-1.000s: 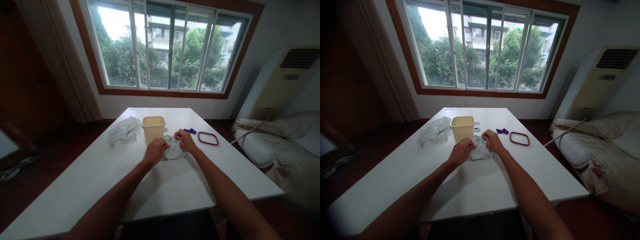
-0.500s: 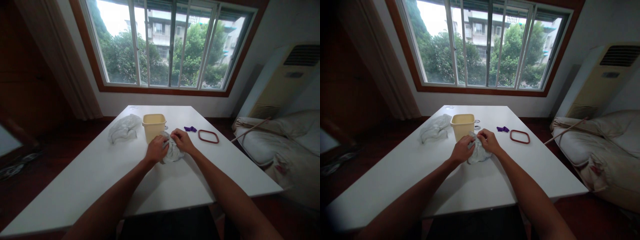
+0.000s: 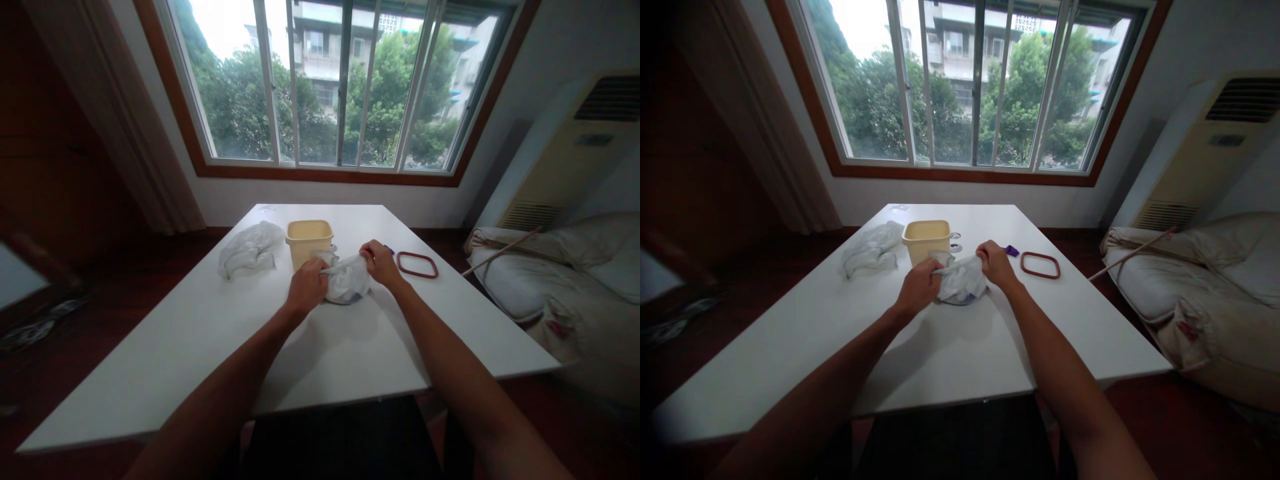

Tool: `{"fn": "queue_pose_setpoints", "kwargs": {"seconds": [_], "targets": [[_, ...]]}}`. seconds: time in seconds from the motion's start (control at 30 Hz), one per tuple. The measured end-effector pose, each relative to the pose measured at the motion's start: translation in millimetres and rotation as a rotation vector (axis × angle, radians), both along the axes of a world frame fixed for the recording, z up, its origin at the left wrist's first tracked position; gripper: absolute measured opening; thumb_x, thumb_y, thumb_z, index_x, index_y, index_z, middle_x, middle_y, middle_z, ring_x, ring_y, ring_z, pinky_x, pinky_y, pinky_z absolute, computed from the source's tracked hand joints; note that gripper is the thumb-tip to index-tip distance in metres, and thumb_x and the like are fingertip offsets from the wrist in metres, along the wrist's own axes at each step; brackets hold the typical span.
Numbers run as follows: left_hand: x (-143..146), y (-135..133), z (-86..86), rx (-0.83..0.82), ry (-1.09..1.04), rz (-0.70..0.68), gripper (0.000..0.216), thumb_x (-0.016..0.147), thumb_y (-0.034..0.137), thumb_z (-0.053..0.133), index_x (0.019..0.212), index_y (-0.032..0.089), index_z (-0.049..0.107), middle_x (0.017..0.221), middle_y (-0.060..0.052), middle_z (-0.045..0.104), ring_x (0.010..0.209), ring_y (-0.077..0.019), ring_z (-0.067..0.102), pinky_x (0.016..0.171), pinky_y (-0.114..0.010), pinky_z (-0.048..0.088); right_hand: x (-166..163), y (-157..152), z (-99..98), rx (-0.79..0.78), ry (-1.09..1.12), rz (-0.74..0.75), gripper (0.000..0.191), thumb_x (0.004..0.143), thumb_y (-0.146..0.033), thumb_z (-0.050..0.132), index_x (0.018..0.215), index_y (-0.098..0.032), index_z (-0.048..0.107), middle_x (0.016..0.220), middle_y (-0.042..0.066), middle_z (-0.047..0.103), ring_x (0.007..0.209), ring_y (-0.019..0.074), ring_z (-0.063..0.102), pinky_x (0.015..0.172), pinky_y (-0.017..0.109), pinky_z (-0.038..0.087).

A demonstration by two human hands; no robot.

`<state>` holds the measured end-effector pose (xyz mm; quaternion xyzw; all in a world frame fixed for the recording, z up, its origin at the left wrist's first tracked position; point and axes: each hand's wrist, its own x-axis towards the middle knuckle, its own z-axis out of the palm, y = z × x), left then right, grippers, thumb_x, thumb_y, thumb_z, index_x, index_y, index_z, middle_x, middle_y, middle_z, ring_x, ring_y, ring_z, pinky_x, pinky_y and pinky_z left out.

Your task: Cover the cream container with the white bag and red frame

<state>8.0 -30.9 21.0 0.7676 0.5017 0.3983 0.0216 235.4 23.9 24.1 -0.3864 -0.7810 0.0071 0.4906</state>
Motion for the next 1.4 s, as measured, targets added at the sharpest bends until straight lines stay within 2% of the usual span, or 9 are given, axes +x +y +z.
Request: {"fn": "queue_pose_setpoints", "kwargs": {"seconds": [0.1, 0.23, 0.33, 0.5, 0.73, 0.87, 1.0, 1.13, 1.4], "targets": [[0.8, -1.4, -1.0, 0.038, -0.044, -0.028, 0.017, 0.075, 0.005, 0.048, 0.077, 0.021, 0.055, 0.089, -0.005, 0.060, 0.086, -0.0190, 0.058, 0.079, -0.030, 0.047, 1.6, -8.6, 7.4, 0.000, 0.012, 0.004, 0.013, 0.091, -0.019, 0.053, 0.083, -0.020, 0.063, 0.085, 0.007, 0.062, 0.081, 0.0208, 0.058, 0.075, 0.035, 0.046], [1.8, -1.4, -4.3, 0.025, -0.070, -0.039, 0.013, 0.073, 0.013, 0.057, 0.072, 0.022, 0.047, 0.080, -0.001, 0.053, 0.073, -0.0165, 0.051, 0.068, -0.029, 0.042, -14.0, -28.3, 16.8, -0.047, -0.083, 0.266, 0.012, 0.089, -0.029, 0.064, 0.098, -0.022, 0.069, 0.098, 0.007, 0.069, 0.094, 0.0227, 0.061, 0.086, 0.038, 0.047], [0.5, -0.3, -5.4, 0.006, -0.091, -0.054, 0.021, 0.072, 0.012, 0.056, 0.067, 0.022, 0.039, 0.070, 0.003, 0.046, 0.065, -0.0141, 0.045, 0.060, -0.027, 0.034, -22.0, -32.3, 16.6, -0.095, -0.188, 0.339, 0.015, 0.085, -0.029, 0.069, 0.097, -0.022, 0.072, 0.092, 0.006, 0.071, 0.088, 0.0229, 0.062, 0.083, 0.038, 0.046], [-0.5, -1.1, -2.8, 0.031, -0.106, -0.053, 0.024, 0.077, 0.012, 0.052, 0.066, 0.021, 0.033, 0.067, 0.003, 0.044, 0.063, -0.0128, 0.040, 0.059, -0.027, 0.027, -8.9, -19.0, 11.5, -0.047, -0.131, 0.157, 0.009, 0.084, -0.021, 0.063, 0.076, -0.020, 0.067, 0.076, 0.005, 0.067, 0.075, 0.0208, 0.058, 0.074, 0.036, 0.042], [5.1, 3.8, -8.4, 0.018, -0.230, -0.087, 0.014, 0.076, 0.011, 0.055, 0.072, 0.021, 0.045, 0.070, 0.003, 0.050, 0.065, -0.0133, 0.044, 0.060, -0.026, 0.033, 1.1, -5.1, 0.4, 0.024, -0.108, -0.091, 0.009, 0.081, -0.015, 0.057, 0.074, -0.020, 0.057, 0.077, 0.004, 0.063, 0.076, 0.0211, 0.055, 0.074, 0.034, 0.039], [5.4, 3.5, -8.8, 0.001, -0.300, -0.235, 0.027, 0.072, 0.007, 0.057, 0.096, 0.019, 0.062, 0.092, -0.004, 0.065, 0.081, -0.0158, 0.057, 0.070, -0.027, 0.045, -4.3, -5.5, -3.0, 0.007, -0.133, -0.066, 0.008, 0.082, -0.016, 0.058, 0.076, -0.021, 0.057, 0.078, 0.005, 0.063, 0.077, 0.0218, 0.055, 0.074, 0.035, 0.039], [6.2, 0.3, -4.9, -0.143, -0.365, -0.264, 0.032, 0.078, 0.031, 0.070, 0.106, 0.016, 0.068, 0.082, -0.003, 0.067, 0.071, -0.0152, 0.058, 0.065, -0.027, 0.047, -10.1, -10.6, -1.1, 0.046, -0.109, 0.053, 0.007, 0.085, -0.017, 0.057, 0.079, -0.021, 0.059, 0.084, 0.005, 0.064, 0.084, 0.0225, 0.057, 0.078, 0.036, 0.042], [6.4, 2.4, -5.3, -0.255, -0.438, -0.293, 0.033, 0.087, 0.045, 0.060, 0.095, 0.015, 0.072, 0.083, -0.006, 0.073, 0.071, -0.0167, 0.064, 0.064, -0.027, 0.049, -12.4, -13.1, -0.8, 0.072, -0.095, 0.116, 0.010, 0.082, -0.013, 0.056, 0.083, -0.021, 0.061, 0.098, 0.006, 0.066, 0.094, 0.0229, 0.059, 0.085, 0.038, 0.043], [-0.5, 3.9, -0.2, -0.120, -0.405, -0.156, 0.021, 0.089, 0.035, 0.055, 0.076, 0.019, 0.061, 0.067, 0.002, 0.059, 0.062, -0.0130, 0.053, 0.061, -0.025, 0.040, 11.0, 4.0, -7.0, 0.085, -0.025, -0.044, 0.008, 0.082, -0.015, 0.056, 0.078, -0.022, 0.058, 0.095, 0.007, 0.066, 0.092, 0.0232, 0.059, 0.085, 0.039, 0.045]]}}
